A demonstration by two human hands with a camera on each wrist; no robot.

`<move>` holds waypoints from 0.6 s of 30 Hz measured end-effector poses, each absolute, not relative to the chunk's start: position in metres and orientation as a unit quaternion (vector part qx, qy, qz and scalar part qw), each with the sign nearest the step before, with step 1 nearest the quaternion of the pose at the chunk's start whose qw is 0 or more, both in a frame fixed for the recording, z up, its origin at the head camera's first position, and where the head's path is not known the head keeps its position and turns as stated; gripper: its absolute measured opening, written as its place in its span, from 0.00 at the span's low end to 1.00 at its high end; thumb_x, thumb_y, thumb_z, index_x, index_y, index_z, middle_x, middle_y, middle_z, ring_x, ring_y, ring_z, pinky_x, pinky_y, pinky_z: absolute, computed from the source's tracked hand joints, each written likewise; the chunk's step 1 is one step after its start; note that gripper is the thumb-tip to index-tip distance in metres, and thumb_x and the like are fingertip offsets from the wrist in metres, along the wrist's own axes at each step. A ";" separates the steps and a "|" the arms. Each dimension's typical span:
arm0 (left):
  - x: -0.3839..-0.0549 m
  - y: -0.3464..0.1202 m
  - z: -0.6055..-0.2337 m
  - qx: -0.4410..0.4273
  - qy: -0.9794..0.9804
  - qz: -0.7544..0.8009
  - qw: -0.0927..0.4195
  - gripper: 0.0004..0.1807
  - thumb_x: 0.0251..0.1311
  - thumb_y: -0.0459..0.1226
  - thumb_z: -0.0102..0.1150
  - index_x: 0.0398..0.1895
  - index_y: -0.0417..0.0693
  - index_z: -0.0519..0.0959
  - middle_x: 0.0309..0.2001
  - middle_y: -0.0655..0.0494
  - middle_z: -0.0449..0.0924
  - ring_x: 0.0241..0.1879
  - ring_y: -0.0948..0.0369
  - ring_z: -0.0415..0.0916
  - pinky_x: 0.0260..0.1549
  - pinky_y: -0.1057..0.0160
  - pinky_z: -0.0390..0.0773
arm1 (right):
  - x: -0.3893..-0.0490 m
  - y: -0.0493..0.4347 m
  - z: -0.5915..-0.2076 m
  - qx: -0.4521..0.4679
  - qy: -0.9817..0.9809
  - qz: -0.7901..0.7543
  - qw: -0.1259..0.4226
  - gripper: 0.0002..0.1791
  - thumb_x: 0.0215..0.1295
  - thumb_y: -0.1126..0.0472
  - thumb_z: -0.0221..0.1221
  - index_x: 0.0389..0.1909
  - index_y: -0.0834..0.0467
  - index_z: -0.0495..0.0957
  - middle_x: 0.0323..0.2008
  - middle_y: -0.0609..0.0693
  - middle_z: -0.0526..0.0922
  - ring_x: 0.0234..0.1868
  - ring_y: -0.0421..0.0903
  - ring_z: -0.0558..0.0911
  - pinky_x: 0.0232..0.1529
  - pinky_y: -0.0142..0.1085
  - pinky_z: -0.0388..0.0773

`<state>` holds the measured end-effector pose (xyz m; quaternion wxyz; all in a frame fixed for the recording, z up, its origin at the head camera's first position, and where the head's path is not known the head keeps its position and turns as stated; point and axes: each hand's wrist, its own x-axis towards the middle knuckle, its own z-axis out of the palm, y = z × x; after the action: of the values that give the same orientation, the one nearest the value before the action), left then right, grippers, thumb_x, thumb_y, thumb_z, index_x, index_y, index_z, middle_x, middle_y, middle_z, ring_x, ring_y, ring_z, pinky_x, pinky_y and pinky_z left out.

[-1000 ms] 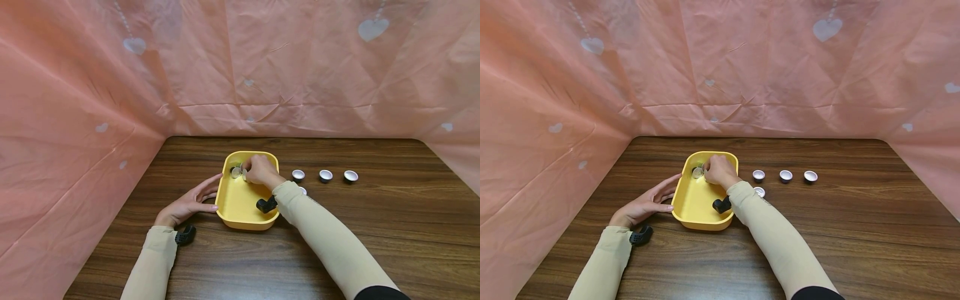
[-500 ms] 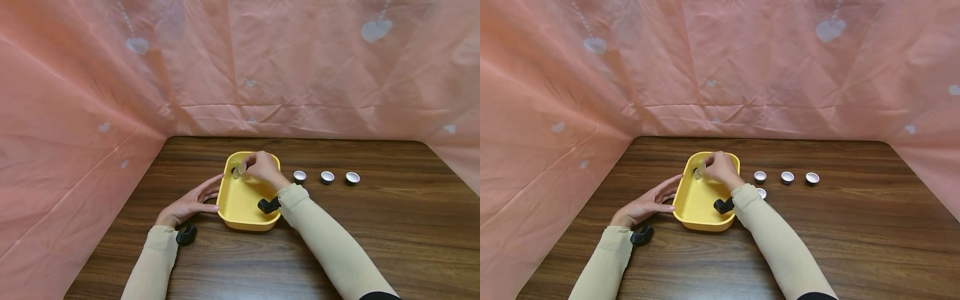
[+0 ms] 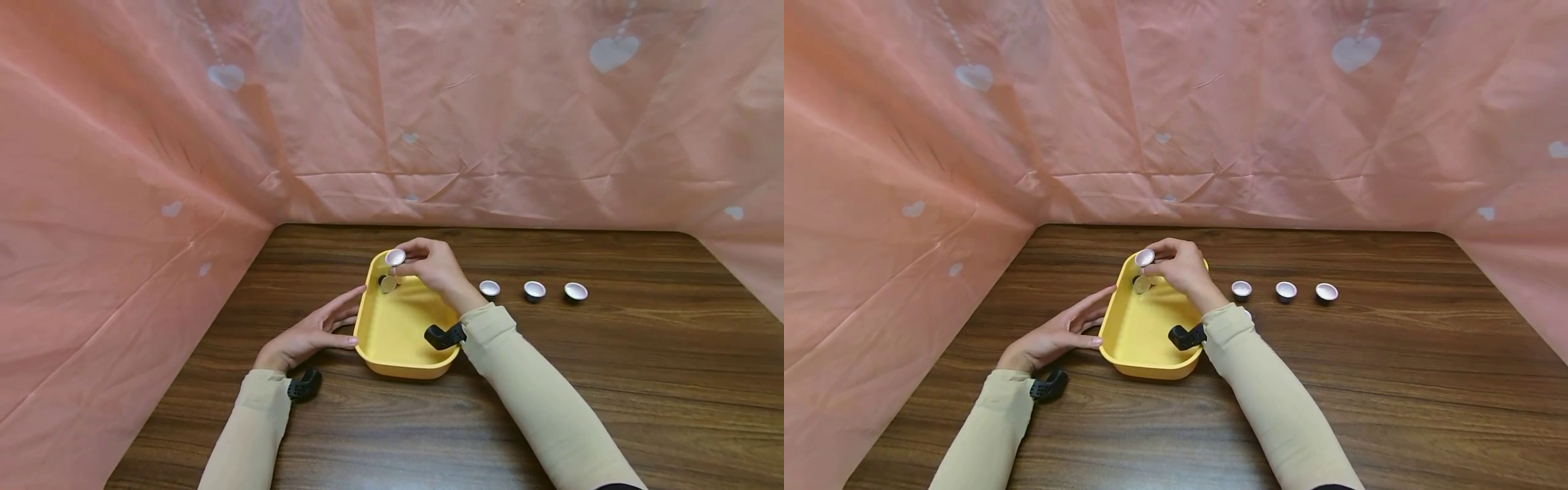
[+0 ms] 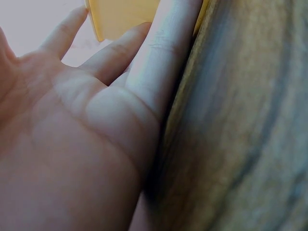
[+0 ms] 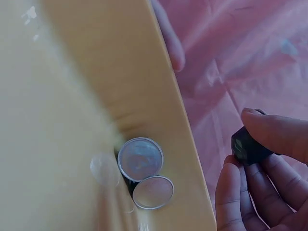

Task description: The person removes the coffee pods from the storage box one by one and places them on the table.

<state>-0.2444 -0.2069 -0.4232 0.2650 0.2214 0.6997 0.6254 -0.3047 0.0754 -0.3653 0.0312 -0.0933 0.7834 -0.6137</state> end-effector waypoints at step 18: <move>-0.245 -0.206 -0.425 0.220 0.697 0.629 0.265 0.56 0.66 0.32 0.73 0.90 0.65 0.49 0.86 0.44 0.56 0.84 0.42 0.55 0.65 0.63 0.78 | -0.299 0.084 -0.358 -0.102 0.741 -0.662 0.041 0.24 0.59 0.67 0.78 0.58 0.59 0.86 0.44 0.47 0.90 0.45 0.40 0.87 0.50 0.31 0.84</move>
<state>-0.2447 -0.2059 -0.4249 0.2646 0.2201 0.6971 0.6289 -0.2993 0.0842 -0.3577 0.0415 -0.1018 0.7415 -0.6619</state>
